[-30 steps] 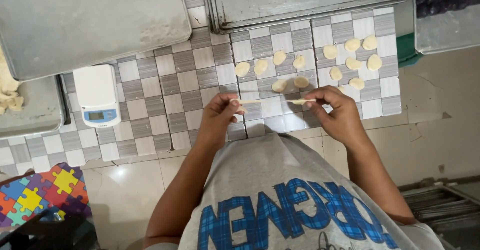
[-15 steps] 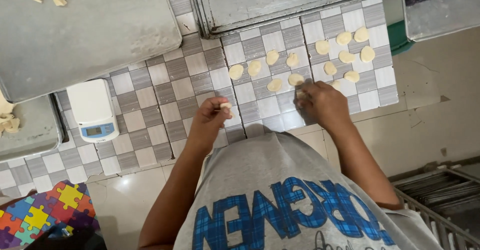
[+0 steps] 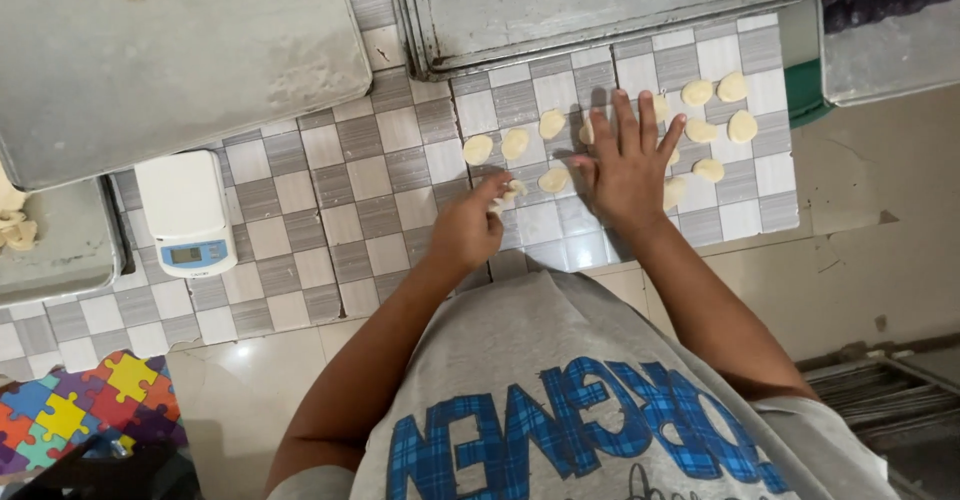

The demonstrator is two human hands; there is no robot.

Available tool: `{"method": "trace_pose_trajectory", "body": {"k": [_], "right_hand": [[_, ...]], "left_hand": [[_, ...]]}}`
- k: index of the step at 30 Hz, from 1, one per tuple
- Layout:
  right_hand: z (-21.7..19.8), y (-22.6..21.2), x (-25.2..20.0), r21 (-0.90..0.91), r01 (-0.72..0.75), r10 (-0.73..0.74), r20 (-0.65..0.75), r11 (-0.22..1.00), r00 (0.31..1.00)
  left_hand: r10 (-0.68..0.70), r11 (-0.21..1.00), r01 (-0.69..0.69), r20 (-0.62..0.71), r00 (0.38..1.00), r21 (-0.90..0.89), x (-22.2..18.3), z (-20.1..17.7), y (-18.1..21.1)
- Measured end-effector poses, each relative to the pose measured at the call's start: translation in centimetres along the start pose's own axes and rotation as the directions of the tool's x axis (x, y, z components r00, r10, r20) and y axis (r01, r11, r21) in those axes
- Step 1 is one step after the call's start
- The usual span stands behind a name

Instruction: Flattening small dough portions and placing dark purple filling on them in a bakery production area.

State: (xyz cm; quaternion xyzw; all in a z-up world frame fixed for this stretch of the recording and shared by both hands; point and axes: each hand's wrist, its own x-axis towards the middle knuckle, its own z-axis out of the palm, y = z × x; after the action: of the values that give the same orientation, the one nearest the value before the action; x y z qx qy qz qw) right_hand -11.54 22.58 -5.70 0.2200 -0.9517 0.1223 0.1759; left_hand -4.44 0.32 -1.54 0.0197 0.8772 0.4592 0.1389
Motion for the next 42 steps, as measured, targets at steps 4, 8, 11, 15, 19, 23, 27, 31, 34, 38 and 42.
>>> {"method": "trace_pose_trajectory", "body": {"k": [4, 8, 11, 15, 19, 23, 27, 31, 34, 38, 42], "right_hand": [[-1.2, -3.8, 2.7, 0.171, -0.095, 0.091, 0.029, 0.981, 0.995], [1.0, -8.4, 4.1, 0.201, -0.019, -0.012, 0.15, 0.979, 0.989], [3.6, -8.8, 4.2, 0.11, 0.076, -0.089, 0.121, 0.991, 0.989], [4.7, -8.2, 3.9, -0.014, 0.112, -0.111, 0.054, 0.994, 0.992], [3.2, -8.6, 4.6, 0.056, 0.039, -0.051, 0.226, 0.998, 0.973], [2.1, -7.2, 5.4, 0.129, -0.124, 0.089, 0.248, 0.984, 0.965], [-0.9, -6.4, 4.7, 0.218, -0.226, 0.197, 0.144, 0.949, 0.97], [-2.2, -6.2, 3.7, 0.213, -0.3, 0.262, 0.189, 0.93, 0.946], [-2.0, -6.5, 2.9, 0.133, -0.334, 0.294, 0.254, 0.933, 0.922], [0.0, -7.7, 2.7, 0.09, -0.271, 0.241, 0.253, 0.958, 0.937], [2.6, -10.0, 3.1, 0.041, -0.089, 0.079, 0.188, 0.995, 0.979]], "left_hand": [[-0.013, 0.995, 0.012, 0.011, 1.0, 0.096, -0.4, -0.3, 1.0], [-0.061, 0.986, 0.068, 0.05, 0.997, -0.15, -0.7, -1.2, 2.0], [-0.11, 0.943, 0.125, 0.067, 0.992, -0.307, -1.2, -1.4, 1.3], [-0.183, 0.897, 0.178, 0.028, 0.983, -0.405, -2.5, -2.1, -0.2], [-0.259, 0.863, 0.216, -0.032, 0.965, -0.456, -2.7, -2.4, -3.0], [-0.278, 0.857, 0.156, -0.187, 0.942, -0.492, -2.3, -2.1, -4.5], [-0.211, 0.825, 0.085, -0.164, 0.964, -0.559, -1.6, -1.7, -2.6], [-0.129, 0.847, 0.119, 0.018, 0.992, -0.519, 0.1, 1.7, -2.4], [0.098, 0.975, -0.096, 0.001, 0.995, -0.201, 1.2, 4.5, -4.2], [0.157, 0.984, -0.153, 0.037, 0.987, -0.088, -0.6, 2.0, -1.1], [-0.024, 0.96, 0.024, 0.006, 1.0, -0.279, -2.5, 0.7, -3.2]]}}
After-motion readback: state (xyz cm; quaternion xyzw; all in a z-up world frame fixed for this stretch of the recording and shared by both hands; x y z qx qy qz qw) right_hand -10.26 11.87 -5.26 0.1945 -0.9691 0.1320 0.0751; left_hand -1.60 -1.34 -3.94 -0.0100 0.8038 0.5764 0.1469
